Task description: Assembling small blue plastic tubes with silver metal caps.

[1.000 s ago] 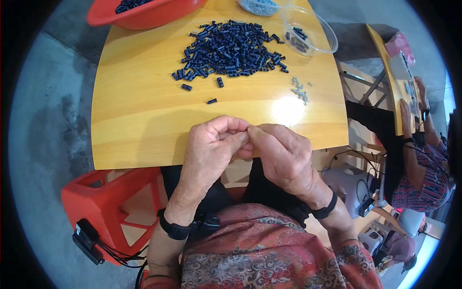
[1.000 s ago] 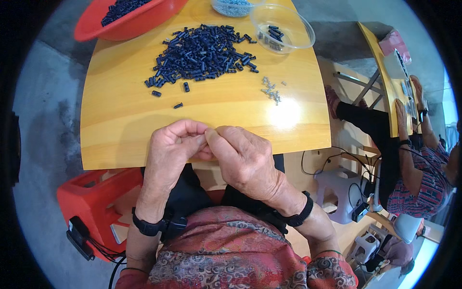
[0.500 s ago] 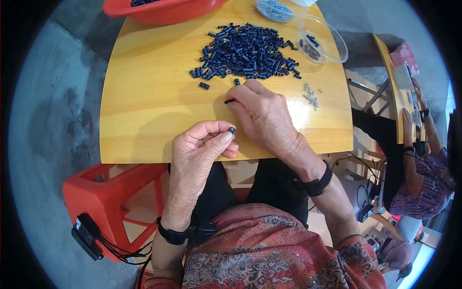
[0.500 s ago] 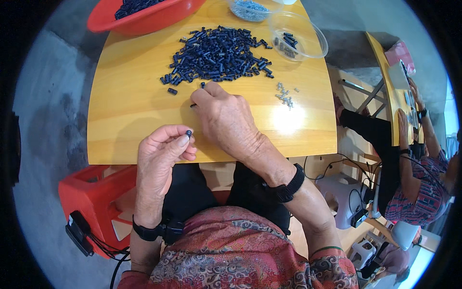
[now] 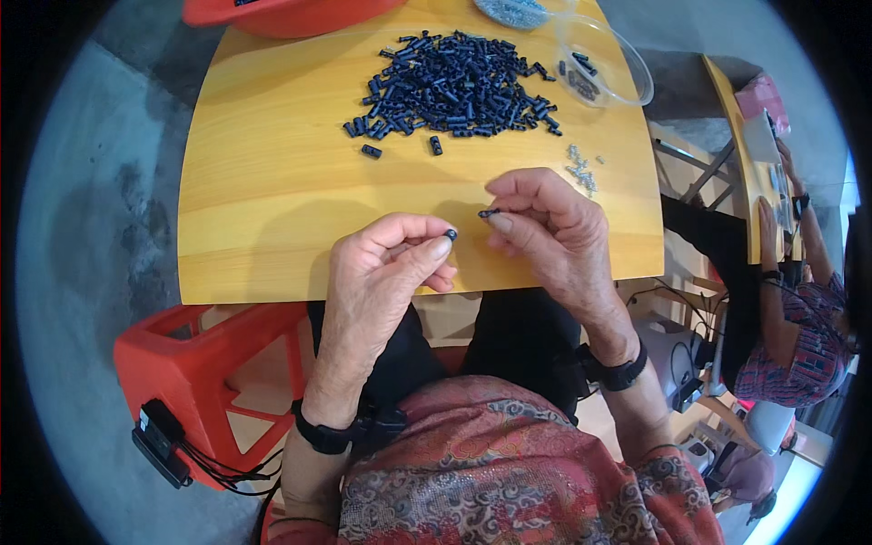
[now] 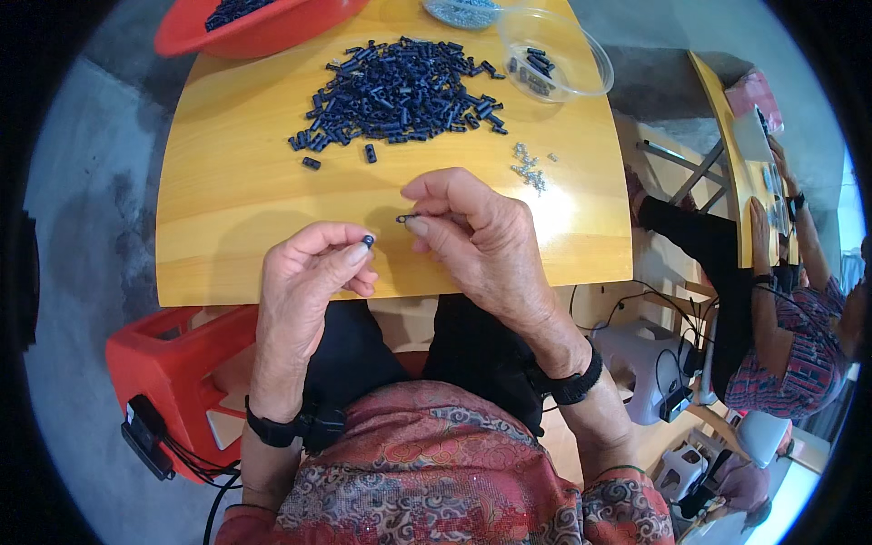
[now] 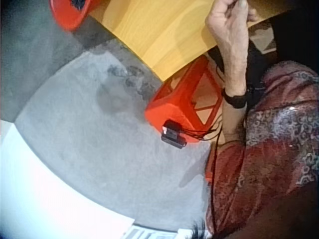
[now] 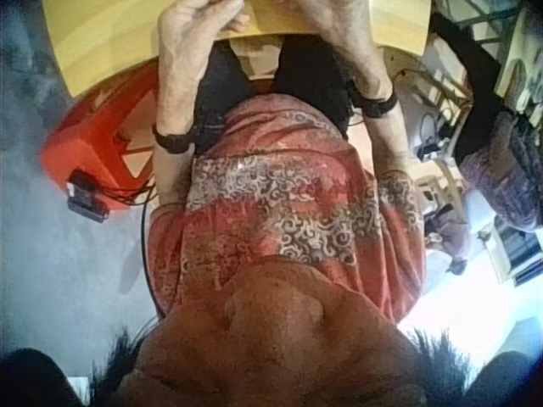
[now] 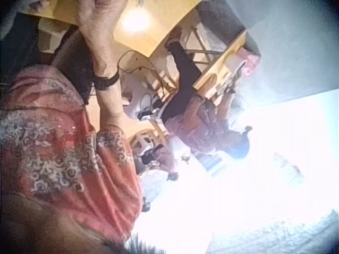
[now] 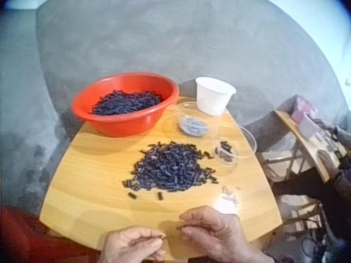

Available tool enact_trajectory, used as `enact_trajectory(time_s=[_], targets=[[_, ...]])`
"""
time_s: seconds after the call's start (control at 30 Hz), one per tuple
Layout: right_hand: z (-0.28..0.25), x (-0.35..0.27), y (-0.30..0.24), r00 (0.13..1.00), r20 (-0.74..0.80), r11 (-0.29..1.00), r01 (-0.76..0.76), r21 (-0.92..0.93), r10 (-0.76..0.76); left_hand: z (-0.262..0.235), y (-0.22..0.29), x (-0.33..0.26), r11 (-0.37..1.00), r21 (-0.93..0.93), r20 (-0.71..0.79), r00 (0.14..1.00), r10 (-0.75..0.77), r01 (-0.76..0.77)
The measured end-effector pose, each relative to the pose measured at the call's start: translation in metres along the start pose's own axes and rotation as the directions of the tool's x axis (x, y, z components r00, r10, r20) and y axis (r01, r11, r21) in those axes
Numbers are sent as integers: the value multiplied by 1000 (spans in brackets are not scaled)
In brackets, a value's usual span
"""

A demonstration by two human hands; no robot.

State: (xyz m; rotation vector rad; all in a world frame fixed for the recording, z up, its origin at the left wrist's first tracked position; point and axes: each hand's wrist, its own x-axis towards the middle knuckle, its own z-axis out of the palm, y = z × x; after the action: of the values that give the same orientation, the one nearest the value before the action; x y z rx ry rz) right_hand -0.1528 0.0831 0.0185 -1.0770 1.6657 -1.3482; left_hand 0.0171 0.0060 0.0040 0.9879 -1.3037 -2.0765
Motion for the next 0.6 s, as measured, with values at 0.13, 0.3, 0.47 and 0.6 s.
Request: enact_trajectory(time_s=[0.13,0.3,0.47,0.6], targets=[[-13,-8,8,996,53,987,-74,139,67,14,-1,0,999,17,37,998,-50,50],[-21,-12,8,990,97,982,-118,145,104,18,-5,4,995,90,54,997,-54,49],[-20,-14,4,987,135,992,-94,88,82,18,-7,3,996,77,64,997,-40,35],[-17,-12,4,986,164,999,-33,14,30,17,-8,3,997,72,81,996,-38,32]])
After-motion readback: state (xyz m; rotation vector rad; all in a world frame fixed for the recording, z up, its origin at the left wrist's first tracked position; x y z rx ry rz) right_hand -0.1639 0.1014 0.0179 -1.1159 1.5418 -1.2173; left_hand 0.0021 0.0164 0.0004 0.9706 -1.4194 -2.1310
